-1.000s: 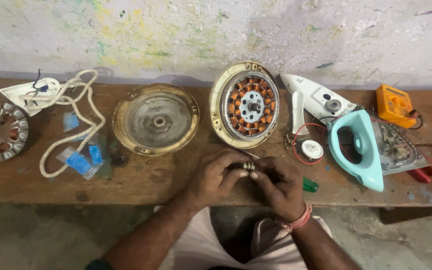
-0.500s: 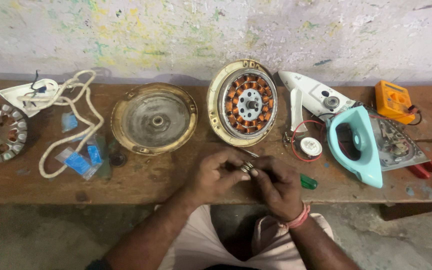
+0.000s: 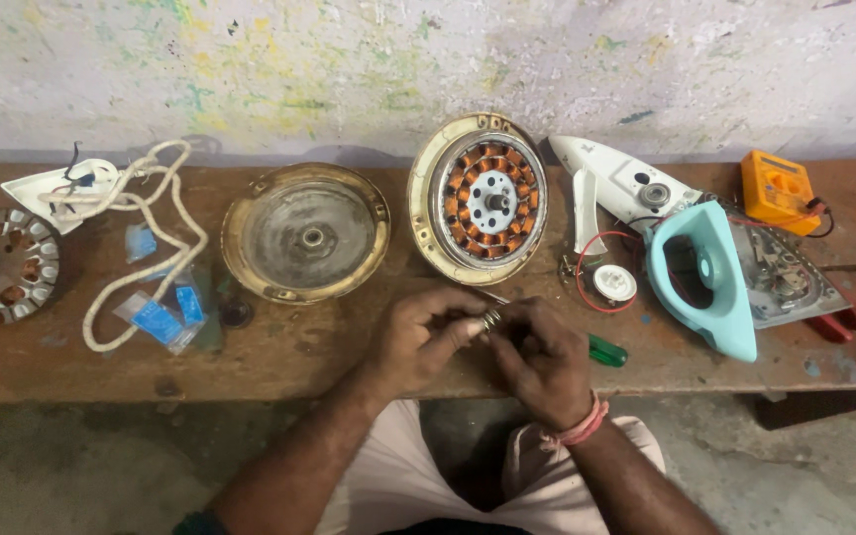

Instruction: The person disassembles and reassembles parts of a ceiling fan and an electric iron. They handle the fan's motor housing, rotor, and washers, then move to the iron, removing and replacing screws on its soleplate.

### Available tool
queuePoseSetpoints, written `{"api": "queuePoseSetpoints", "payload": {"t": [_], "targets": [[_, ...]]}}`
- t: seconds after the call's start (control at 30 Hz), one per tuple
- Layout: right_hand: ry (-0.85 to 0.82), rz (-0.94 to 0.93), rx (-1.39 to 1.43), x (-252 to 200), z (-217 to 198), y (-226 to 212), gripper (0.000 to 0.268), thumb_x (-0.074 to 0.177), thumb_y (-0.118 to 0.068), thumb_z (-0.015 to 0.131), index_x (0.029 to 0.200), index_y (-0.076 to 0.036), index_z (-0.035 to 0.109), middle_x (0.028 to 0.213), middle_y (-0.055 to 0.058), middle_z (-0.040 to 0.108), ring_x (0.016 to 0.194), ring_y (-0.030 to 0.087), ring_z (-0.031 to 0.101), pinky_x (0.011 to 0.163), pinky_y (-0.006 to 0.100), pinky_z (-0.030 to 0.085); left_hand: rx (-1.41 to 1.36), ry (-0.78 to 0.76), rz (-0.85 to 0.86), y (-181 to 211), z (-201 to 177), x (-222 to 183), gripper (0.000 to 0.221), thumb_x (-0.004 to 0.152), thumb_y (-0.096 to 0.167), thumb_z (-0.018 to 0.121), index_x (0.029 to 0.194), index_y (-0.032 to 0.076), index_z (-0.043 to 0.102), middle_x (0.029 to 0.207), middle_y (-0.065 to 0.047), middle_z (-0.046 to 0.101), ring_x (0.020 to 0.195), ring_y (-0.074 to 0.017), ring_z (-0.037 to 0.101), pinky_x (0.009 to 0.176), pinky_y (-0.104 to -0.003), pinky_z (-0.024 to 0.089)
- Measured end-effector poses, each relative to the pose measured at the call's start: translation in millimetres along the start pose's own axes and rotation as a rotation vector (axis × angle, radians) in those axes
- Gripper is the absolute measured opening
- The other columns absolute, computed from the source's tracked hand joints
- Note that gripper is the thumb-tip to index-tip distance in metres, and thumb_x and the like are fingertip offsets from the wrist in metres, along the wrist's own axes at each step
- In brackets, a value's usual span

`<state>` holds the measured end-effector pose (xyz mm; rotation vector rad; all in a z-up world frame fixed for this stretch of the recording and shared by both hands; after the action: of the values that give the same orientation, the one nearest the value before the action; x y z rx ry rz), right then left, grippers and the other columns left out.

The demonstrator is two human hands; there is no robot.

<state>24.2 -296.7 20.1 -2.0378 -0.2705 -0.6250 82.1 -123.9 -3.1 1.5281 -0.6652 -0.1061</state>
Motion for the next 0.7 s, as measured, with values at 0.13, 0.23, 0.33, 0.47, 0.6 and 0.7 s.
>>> {"api": "queuePoseSetpoints", "payload": {"t": [0.13, 0.23, 0.33, 0.47, 0.6, 0.7], "targets": [[0.026, -0.064, 0.032, 1.0, 0.7, -3.6, 0.016, 0.082, -0.003, 0.078, 0.094, -0.003, 0.068, 0.089, 0.009, 0.070, 0.072, 0.015, 0.065, 0.065, 0.027, 0.051, 0.050, -0.020, 0.051, 3.3, 1.7, -2.0, 0.031, 0.091, 0.006, 0.075, 0.121, -0.001, 0.070, 0.110, -0.011, 0.076, 0.095, -0.0142, 0.074, 0.084, -0.027, 0.063], [0.016, -0.003, 0.032, 0.3, 1.0, -1.0, 0.015, 0.082, -0.003, 0.079, 0.094, -0.003, 0.069, 0.087, 0.008, 0.070, 0.069, 0.015, 0.064, 0.062, 0.027, 0.049, 0.038, -0.034, 0.069, 2.5, 1.2, -1.7, 0.032, 0.094, 0.005, 0.072, 0.125, -0.001, 0.068, 0.116, -0.012, 0.075, 0.100, -0.0145, 0.075, 0.087, -0.028, 0.062], [0.025, 0.036, 0.059, 0.2, 1.6, 0.5, 0.022, 0.081, -0.002, 0.080, 0.100, -0.002, 0.070, 0.087, 0.008, 0.069, 0.066, 0.014, 0.061, 0.059, 0.026, 0.048, 0.004, -0.051, 0.003, -2.7, 0.4, -0.4, 0.027, 0.096, 0.006, 0.069, 0.123, 0.000, 0.068, 0.106, -0.011, 0.077, 0.095, -0.0134, 0.076, 0.083, -0.027, 0.063], [-0.013, -0.040, 0.087, 0.5, 0.7, -2.3, 0.031, 0.080, -0.001, 0.079, 0.109, -0.002, 0.070, 0.101, 0.009, 0.071, 0.064, 0.012, 0.060, 0.060, 0.024, 0.049, -0.006, -0.048, -0.046, -9.0, 0.1, 1.5, 0.017, 0.098, 0.006, 0.067, 0.114, -0.001, 0.069, 0.097, -0.009, 0.076, 0.085, -0.0132, 0.076, 0.075, -0.027, 0.064], [-0.054, 0.122, 0.092, 0.5, 2.3, 3.0, 0.026, 0.081, 0.000, 0.079, 0.106, -0.003, 0.074, 0.104, 0.008, 0.076, 0.061, 0.016, 0.060, 0.057, 0.026, 0.048, -0.016, -0.036, -0.027, -13.8, -1.8, 2.9, 0.009, 0.097, 0.004, 0.069, 0.105, -0.001, 0.068, 0.093, -0.008, 0.074, 0.081, -0.0134, 0.073, 0.073, -0.027, 0.062], [-0.063, -0.120, 0.127, 3.8, 0.4, -8.1, 0.031, 0.087, 0.000, 0.076, 0.117, -0.003, 0.072, 0.111, 0.011, 0.072, 0.097, 0.021, 0.070, 0.083, 0.029, 0.056, -0.231, -0.058, -0.080, -21.5, -0.8, 2.8, 0.008, 0.096, 0.005, 0.069, 0.102, 0.002, 0.065, 0.094, -0.008, 0.074, 0.083, -0.0136, 0.073, 0.076, -0.027, 0.062]]}}
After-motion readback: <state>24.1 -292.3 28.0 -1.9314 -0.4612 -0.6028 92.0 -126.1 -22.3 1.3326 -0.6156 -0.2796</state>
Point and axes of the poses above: each hand's wrist, its own x-axis towards the middle knuckle, its own z-axis out of the palm, y = z × x, the point moved 4 cm from there along x, towards the middle knuckle
